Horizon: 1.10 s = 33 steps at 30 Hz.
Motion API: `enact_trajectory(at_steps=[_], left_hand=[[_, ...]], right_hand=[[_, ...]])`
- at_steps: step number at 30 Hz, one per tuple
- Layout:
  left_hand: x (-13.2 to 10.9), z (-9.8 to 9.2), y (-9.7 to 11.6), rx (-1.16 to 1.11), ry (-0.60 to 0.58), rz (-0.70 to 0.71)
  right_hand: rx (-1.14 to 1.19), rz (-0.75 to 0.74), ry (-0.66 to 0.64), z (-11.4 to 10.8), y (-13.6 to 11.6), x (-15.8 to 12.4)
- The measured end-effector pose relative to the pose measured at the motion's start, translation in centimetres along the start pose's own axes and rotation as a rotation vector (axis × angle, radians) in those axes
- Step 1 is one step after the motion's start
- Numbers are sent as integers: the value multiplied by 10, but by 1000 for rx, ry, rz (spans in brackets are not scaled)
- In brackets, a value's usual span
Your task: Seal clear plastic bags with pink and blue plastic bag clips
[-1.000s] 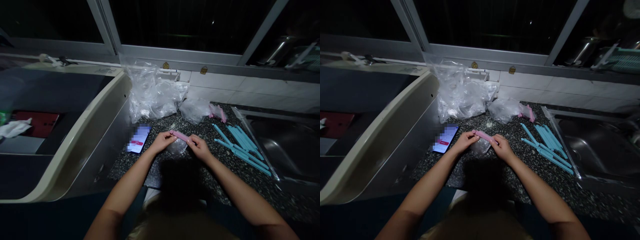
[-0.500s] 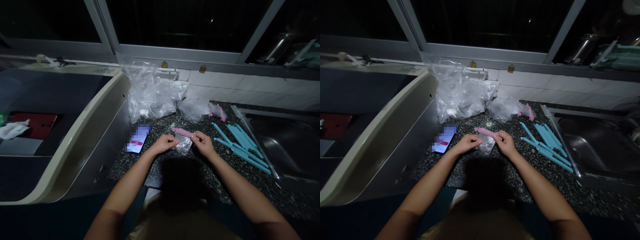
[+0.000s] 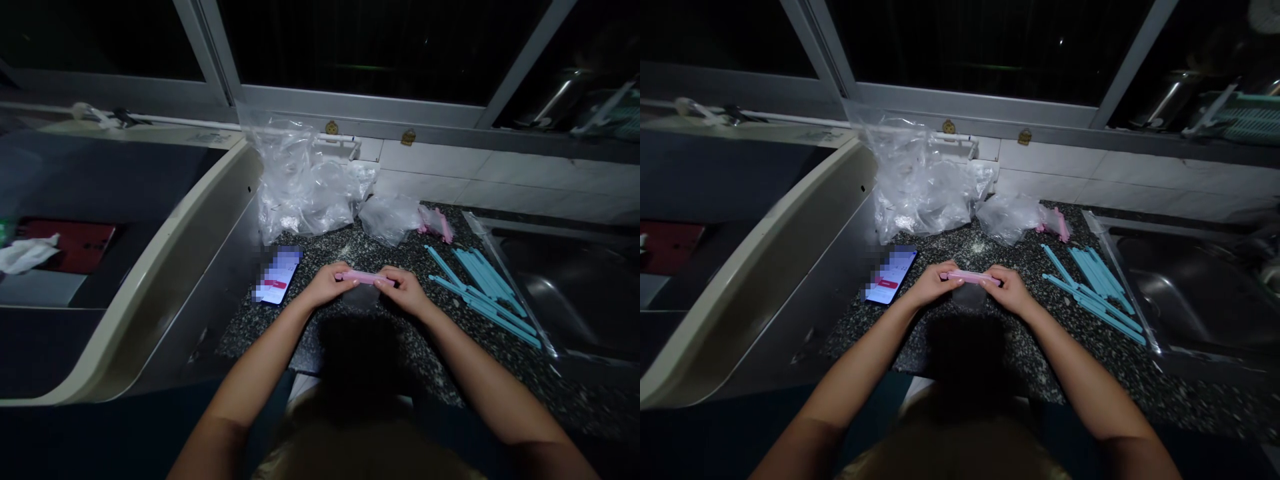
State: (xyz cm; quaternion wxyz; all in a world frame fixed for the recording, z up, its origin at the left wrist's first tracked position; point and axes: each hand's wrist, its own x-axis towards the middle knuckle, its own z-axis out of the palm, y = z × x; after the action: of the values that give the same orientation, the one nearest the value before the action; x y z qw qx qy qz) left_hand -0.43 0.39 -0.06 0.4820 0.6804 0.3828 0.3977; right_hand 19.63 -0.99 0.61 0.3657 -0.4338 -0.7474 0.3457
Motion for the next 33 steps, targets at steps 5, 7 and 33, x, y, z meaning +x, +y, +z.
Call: enact_trajectory(at_steps=[5, 7, 33], left_hand=[[0, -1, -4, -99, 85, -12], [0, -2, -5, -140, 147, -27], [0, -3, -1, 43, 115, 5]], right_hand=[[115, 142, 130, 10, 2, 1], [158, 197, 96, 15, 5, 1], [-371, -216, 249, 2, 9, -4]])
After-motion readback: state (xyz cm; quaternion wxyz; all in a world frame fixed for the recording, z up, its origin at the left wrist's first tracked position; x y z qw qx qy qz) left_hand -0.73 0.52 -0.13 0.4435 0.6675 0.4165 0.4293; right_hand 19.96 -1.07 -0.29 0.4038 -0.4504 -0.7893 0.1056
